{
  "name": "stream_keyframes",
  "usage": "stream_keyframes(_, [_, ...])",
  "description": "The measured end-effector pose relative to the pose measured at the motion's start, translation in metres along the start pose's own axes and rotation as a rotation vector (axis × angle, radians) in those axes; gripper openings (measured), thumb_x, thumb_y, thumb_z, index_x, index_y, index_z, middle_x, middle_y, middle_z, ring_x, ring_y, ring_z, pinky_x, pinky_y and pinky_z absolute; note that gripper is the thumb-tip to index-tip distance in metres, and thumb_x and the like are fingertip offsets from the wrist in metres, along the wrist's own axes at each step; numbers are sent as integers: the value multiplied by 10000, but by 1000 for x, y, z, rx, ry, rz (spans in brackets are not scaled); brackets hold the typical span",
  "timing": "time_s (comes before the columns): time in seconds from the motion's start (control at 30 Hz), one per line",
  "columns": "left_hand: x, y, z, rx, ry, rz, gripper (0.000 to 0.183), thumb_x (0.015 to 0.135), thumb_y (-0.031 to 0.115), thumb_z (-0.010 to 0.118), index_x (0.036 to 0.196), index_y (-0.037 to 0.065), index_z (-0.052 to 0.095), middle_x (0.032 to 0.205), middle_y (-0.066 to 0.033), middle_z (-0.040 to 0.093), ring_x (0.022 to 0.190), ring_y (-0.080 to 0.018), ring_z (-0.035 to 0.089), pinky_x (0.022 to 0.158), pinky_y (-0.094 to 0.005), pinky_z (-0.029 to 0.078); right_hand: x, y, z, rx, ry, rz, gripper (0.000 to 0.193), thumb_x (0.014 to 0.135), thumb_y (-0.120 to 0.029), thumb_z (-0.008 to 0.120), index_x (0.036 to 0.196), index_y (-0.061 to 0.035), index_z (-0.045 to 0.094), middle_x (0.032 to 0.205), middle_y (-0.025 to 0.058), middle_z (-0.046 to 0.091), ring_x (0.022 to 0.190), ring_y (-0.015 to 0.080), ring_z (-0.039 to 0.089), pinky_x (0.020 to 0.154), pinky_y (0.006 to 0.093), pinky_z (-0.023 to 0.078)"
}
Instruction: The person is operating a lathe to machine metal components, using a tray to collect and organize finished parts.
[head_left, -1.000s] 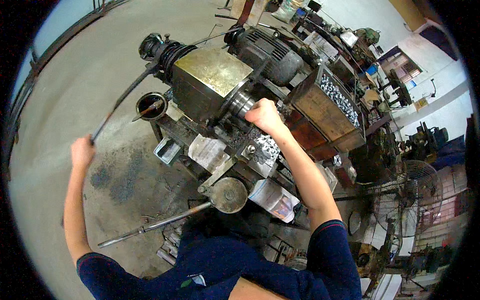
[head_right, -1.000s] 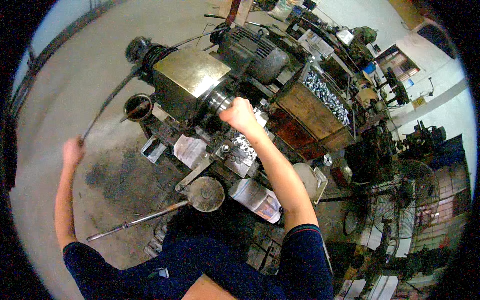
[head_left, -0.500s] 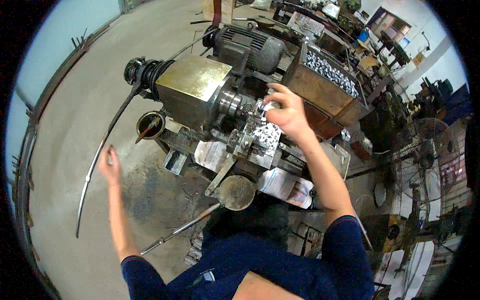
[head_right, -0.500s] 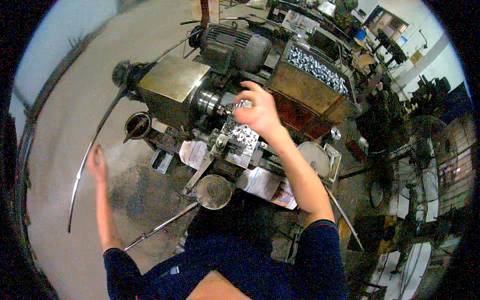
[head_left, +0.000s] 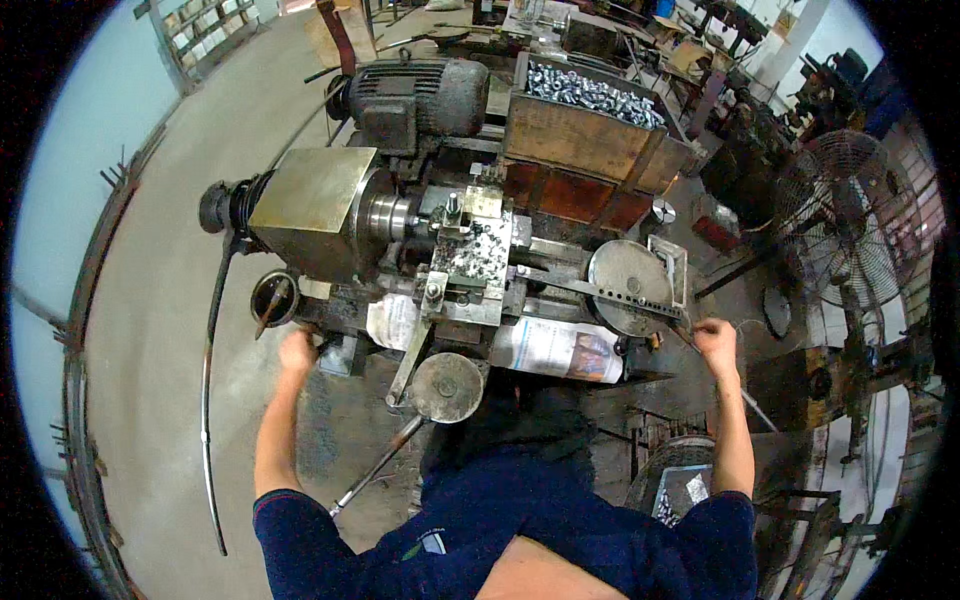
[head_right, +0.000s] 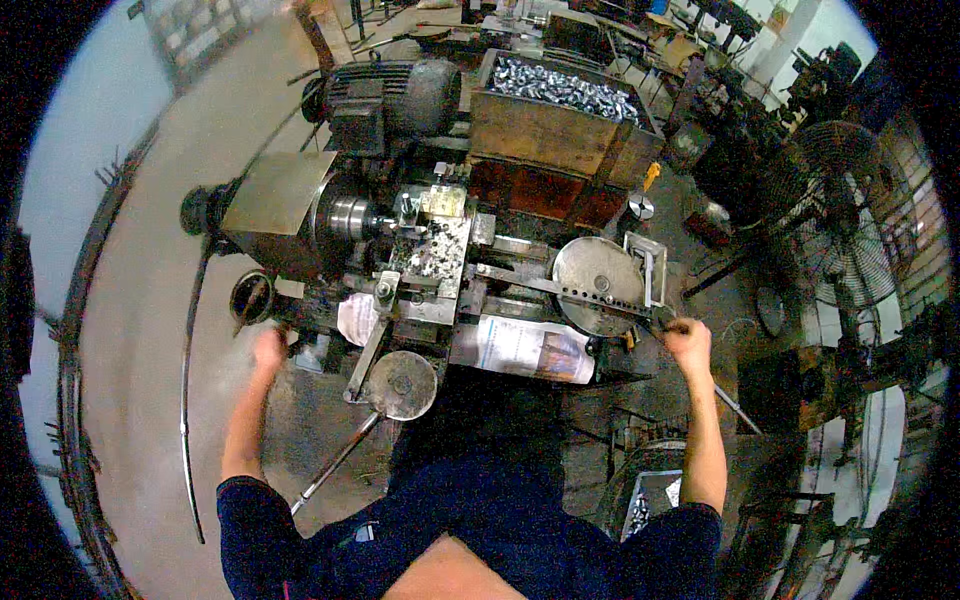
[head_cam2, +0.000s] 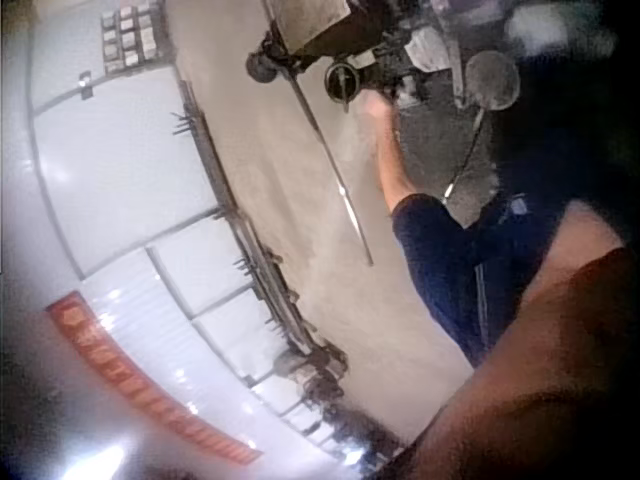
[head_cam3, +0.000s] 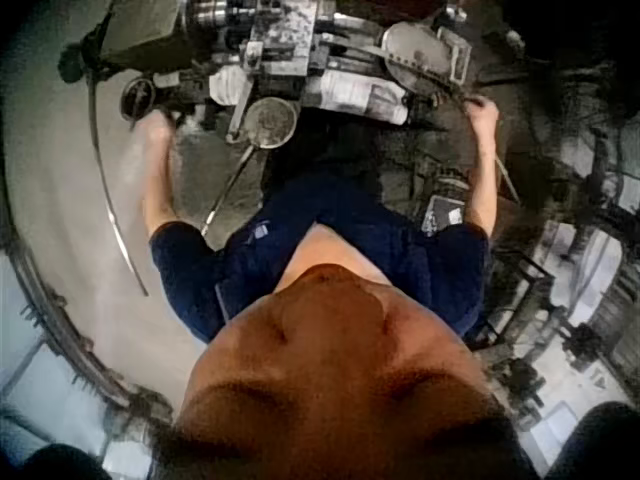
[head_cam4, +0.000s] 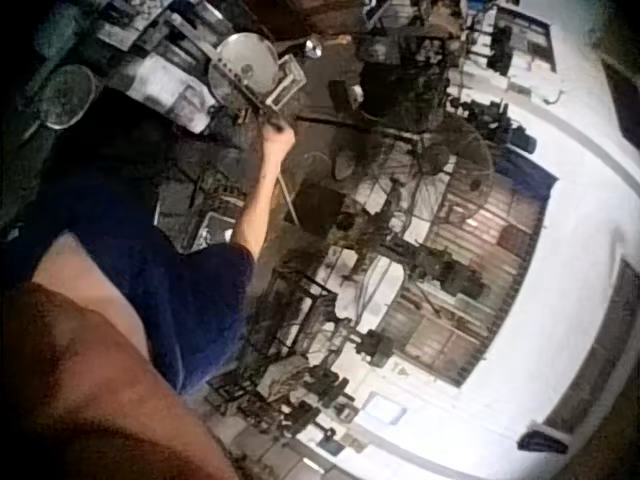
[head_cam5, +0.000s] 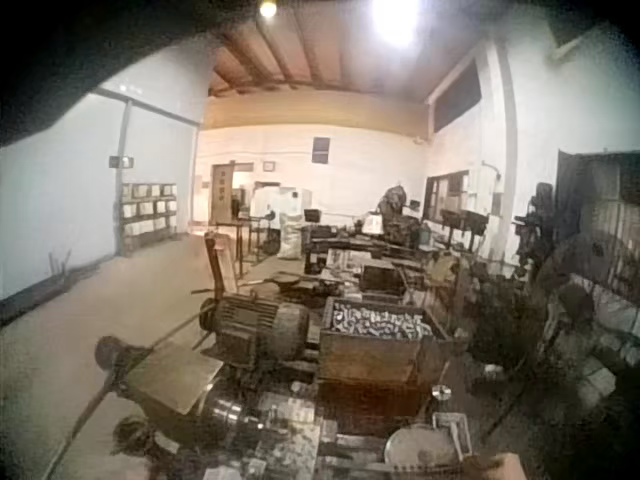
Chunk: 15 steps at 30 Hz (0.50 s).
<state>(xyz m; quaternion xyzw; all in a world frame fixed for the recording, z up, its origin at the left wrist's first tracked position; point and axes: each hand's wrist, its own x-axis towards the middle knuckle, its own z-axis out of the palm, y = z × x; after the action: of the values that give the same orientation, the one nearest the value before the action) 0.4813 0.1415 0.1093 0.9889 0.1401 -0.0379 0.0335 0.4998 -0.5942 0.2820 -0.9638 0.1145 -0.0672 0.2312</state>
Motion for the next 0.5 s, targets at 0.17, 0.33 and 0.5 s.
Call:
stream_keyframes(0.17, [-70,36,45,17,-227,276,255,725,182,548,959,221,641,840,-116,641,748,-308,616,652,-412,489,-33,93,0,-376,-4,306,429,643,-152,569,1063,-74,606,999,194,616,942,333,584,815,382,457])
stream_keyframes(0.33, [-106,47,14,-142,-295,326,228,776,232,566,973,149,644,813,-129,644,773,-309,617,675,-409,491,-62,200,12,-681,2,360,330,624,-178,593,932,-59,580,862,180,622,861,358,588,753,430,468])
stream_keyframes(0.5, [-122,24,-2,-210,-340,183,262,763,233,579,998,135,640,807,-132,642,767,-305,616,686,-403,493,-150,156,31,-523,-44,262,303,606,-193,577,837,3,569,756,215,600,767,400,581,674,455,471])
